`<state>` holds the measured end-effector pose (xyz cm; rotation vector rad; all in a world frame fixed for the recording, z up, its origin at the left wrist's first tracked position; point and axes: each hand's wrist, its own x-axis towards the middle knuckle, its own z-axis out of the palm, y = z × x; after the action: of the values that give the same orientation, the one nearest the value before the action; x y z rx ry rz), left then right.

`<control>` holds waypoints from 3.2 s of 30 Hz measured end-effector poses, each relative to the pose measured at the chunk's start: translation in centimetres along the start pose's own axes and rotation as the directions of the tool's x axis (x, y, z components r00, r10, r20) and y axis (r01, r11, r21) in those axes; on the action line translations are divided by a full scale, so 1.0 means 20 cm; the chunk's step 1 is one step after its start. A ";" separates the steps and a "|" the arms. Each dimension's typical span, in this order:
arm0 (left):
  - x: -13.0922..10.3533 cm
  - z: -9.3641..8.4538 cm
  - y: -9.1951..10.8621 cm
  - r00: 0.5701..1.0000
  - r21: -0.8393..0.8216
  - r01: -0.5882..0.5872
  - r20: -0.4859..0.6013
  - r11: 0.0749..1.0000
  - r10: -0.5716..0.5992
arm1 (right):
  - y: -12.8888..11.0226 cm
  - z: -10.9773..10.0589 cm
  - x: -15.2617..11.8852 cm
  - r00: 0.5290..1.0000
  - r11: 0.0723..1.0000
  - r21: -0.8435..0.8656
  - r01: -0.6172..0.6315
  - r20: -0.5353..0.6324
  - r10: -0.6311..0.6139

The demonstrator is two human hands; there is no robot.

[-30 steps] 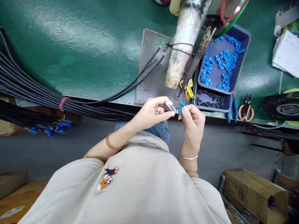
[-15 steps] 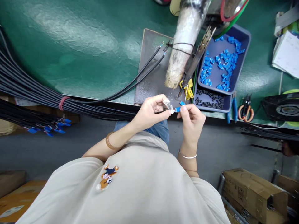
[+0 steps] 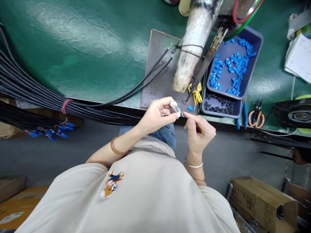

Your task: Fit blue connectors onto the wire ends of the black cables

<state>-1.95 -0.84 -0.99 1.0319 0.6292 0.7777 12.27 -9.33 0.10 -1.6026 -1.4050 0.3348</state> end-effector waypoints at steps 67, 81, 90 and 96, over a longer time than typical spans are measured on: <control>0.04 0.07 -0.02 0.938 0.207 -0.235 -0.207 0.950 0.278 | 0.04 0.05 0.06 0.985 0.984 -0.071 0.165 -0.033 -0.168; 0.06 0.11 -0.02 0.897 0.321 -0.232 -0.295 0.918 0.330 | 0.03 0.04 0.13 0.994 0.994 0.012 0.113 -0.015 -0.113; 0.06 0.11 0.00 0.904 0.335 -0.204 -0.296 0.920 0.308 | 0.02 0.03 0.14 0.987 0.987 -0.018 0.159 0.011 -0.158; 0.05 0.11 -0.02 0.904 0.376 -0.183 -0.299 0.908 0.306 | 0.04 0.02 0.14 0.986 0.985 -0.035 0.168 0.020 -0.167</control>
<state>0.43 -1.16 -0.58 1.3209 0.9783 1.1206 13.31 -6.54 0.36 -1.5017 -1.5550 0.2245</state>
